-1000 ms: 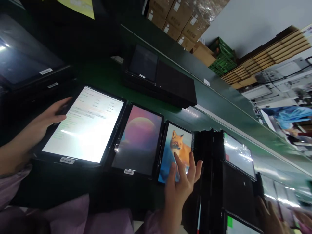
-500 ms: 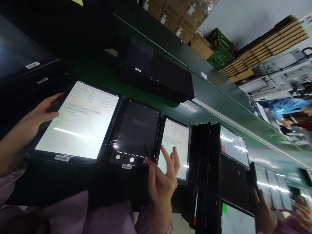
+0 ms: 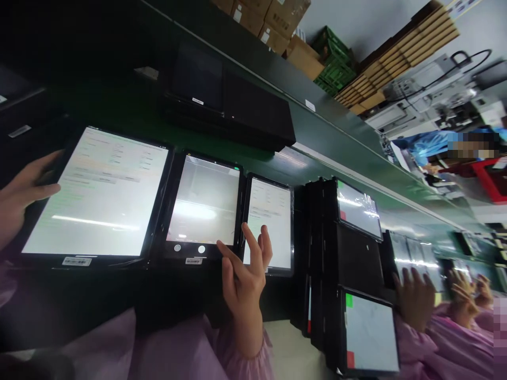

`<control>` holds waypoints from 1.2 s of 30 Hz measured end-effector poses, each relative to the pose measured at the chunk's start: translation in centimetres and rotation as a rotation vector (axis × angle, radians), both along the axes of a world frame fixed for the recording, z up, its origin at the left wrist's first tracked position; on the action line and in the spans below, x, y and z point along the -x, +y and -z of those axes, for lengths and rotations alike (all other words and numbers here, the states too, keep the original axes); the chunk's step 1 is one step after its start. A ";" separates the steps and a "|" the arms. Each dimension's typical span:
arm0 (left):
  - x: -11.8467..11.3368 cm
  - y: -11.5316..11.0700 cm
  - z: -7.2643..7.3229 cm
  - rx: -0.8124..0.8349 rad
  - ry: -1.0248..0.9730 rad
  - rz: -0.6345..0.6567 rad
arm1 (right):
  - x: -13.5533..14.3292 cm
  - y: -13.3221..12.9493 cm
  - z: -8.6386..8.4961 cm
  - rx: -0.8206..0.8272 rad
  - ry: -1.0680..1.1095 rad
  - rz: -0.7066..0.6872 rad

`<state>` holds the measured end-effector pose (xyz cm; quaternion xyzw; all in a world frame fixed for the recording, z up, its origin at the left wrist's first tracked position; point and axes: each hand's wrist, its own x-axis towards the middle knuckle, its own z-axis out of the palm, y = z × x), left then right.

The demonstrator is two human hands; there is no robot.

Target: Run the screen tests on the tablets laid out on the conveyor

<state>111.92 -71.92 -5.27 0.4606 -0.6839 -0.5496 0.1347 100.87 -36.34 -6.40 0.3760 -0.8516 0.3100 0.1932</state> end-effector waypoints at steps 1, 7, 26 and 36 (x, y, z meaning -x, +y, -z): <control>0.0 0.0 0.0 0.005 -0.014 -0.004 | -0.1 0.1 -0.1 0.031 -0.001 -0.013; 0.3 -0.1 -0.2 0.006 -0.045 -0.019 | -0.8 0.1 -0.3 0.030 0.005 -0.137; 0.1 0.1 -0.2 0.007 -0.009 -0.004 | -0.7 -0.3 0.0 -0.085 0.040 -0.003; 0.3 0.3 -0.4 -0.009 -0.010 -0.015 | -1.4 -0.9 -0.8 -0.010 0.102 -0.157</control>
